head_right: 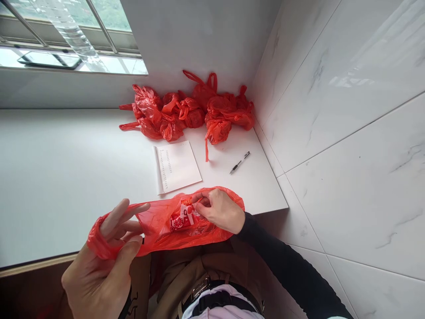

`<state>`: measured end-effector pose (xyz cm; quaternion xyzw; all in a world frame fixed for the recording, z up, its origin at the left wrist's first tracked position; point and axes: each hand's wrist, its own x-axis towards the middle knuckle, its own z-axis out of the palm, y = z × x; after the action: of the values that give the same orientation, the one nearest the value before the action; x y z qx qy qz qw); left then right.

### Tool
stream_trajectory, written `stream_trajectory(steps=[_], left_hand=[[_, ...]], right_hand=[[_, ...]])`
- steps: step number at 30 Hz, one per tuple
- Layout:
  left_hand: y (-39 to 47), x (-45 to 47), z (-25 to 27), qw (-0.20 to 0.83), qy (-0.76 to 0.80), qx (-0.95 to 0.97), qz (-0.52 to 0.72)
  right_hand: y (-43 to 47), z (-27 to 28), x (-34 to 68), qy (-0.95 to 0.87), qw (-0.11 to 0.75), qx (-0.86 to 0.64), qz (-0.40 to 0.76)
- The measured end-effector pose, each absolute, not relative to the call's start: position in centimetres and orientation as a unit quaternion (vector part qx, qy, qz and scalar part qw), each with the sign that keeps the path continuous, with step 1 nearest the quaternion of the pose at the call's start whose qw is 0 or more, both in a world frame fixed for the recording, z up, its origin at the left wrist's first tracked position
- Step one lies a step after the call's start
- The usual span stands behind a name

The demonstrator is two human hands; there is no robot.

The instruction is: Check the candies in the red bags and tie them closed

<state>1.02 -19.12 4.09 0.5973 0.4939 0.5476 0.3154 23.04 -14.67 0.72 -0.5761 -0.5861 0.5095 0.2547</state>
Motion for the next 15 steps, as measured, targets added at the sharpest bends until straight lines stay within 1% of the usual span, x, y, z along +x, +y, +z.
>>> stream_trajectory(steps=[4, 6, 7, 8, 9, 11, 12, 15], left_hand=[[-19.2, 1.0, 4.1, 0.314, 0.495, 0.597, 0.548], [-19.1, 0.9, 4.1, 0.312, 0.495, 0.598, 0.548], [-19.1, 1.0, 4.1, 0.311, 0.495, 0.599, 0.548], [-19.1, 1.0, 4.1, 0.311, 0.494, 0.598, 0.549], [-19.1, 1.0, 4.1, 0.312, 0.493, 0.597, 0.551], [-19.1, 1.0, 4.1, 0.317, 0.488, 0.596, 0.554], [-19.1, 1.1, 4.1, 0.319, 0.486, 0.595, 0.555], [-19.2, 1.2, 4.0, 0.323, 0.49, 0.596, 0.548]], right_hand=[[-14.7, 0.6, 22.5, -0.578, 0.263, -0.566, 0.526], [-14.9, 0.0, 22.3, -0.586, 0.231, -0.534, 0.564], [-15.0, -0.6, 22.4, -0.61, 0.212, -0.525, 0.554], [-15.0, -1.2, 22.5, -0.644, 0.197, -0.529, 0.515], [-15.1, -2.0, 22.6, -0.681, 0.191, -0.542, 0.453], [-15.2, -3.6, 23.0, -0.732, 0.204, -0.571, 0.31], [-15.2, -4.4, 23.2, -0.742, 0.212, -0.579, 0.264], [-15.3, -6.2, 23.5, -0.758, 0.213, -0.571, 0.233]])
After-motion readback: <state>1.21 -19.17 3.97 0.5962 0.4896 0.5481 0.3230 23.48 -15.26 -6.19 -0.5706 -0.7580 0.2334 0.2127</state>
